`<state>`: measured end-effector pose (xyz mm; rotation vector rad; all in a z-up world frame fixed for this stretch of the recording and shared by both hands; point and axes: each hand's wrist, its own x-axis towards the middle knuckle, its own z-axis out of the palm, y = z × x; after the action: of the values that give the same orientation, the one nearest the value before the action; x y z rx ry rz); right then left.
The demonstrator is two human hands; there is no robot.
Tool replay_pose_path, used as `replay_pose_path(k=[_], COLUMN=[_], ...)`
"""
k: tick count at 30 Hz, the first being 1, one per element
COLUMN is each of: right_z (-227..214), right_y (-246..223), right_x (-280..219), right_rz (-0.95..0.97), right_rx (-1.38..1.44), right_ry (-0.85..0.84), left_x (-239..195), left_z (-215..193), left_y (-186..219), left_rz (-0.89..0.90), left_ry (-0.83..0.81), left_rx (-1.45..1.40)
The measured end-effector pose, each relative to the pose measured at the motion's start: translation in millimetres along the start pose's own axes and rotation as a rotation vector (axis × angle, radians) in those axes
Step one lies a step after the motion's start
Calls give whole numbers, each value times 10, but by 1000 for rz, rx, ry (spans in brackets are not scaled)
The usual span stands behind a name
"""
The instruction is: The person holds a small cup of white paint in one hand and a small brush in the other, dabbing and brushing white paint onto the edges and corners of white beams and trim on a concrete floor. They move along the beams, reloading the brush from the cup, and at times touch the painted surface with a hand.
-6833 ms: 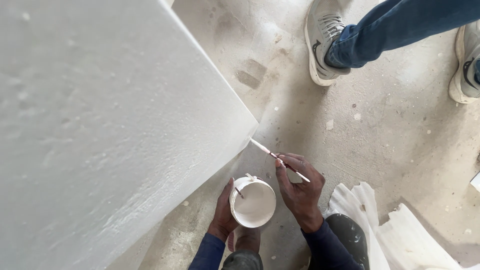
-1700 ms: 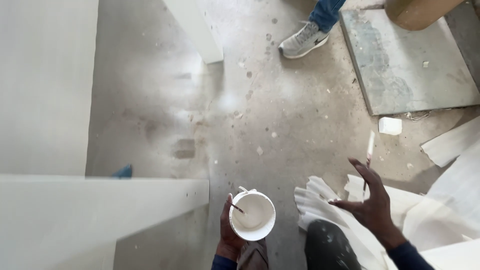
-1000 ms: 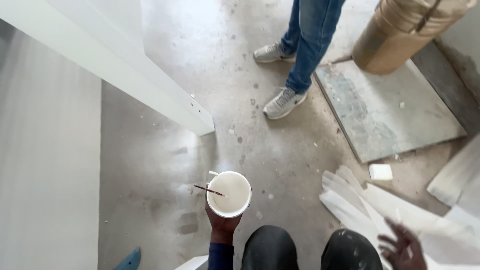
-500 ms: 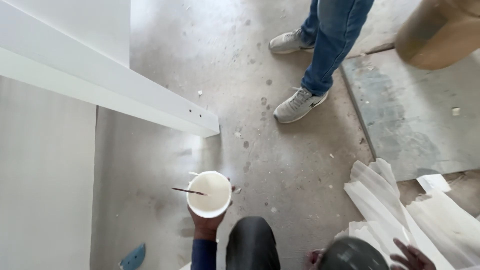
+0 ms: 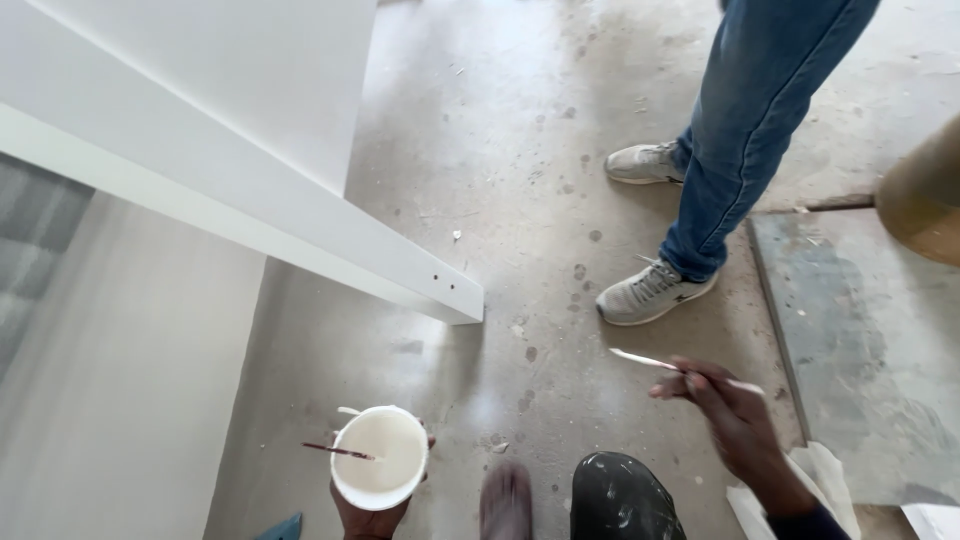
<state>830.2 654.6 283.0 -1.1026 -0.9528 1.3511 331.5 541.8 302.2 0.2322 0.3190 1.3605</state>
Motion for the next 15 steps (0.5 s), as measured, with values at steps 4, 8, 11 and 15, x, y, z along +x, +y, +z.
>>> replay_pose_path(k=[4,8,11,15], right_z=[1090,2060,2602,3027], right_y=[7,194,469,685], right_x=[682,1181,1427,1731], right_rz=[-135,-216,-187,-276], right_rx=[278,180,12,-436], right_ry=[-240,-350,-354,-411], left_x=[540,1521,2019,2466], left_z=[-100,-421,-866,-1288], left_y=[177,565,776,789], left_rz=[-4,-12,-70,-113], left_ry=[110,273,428,423], left_rx=[143,267,319,312])
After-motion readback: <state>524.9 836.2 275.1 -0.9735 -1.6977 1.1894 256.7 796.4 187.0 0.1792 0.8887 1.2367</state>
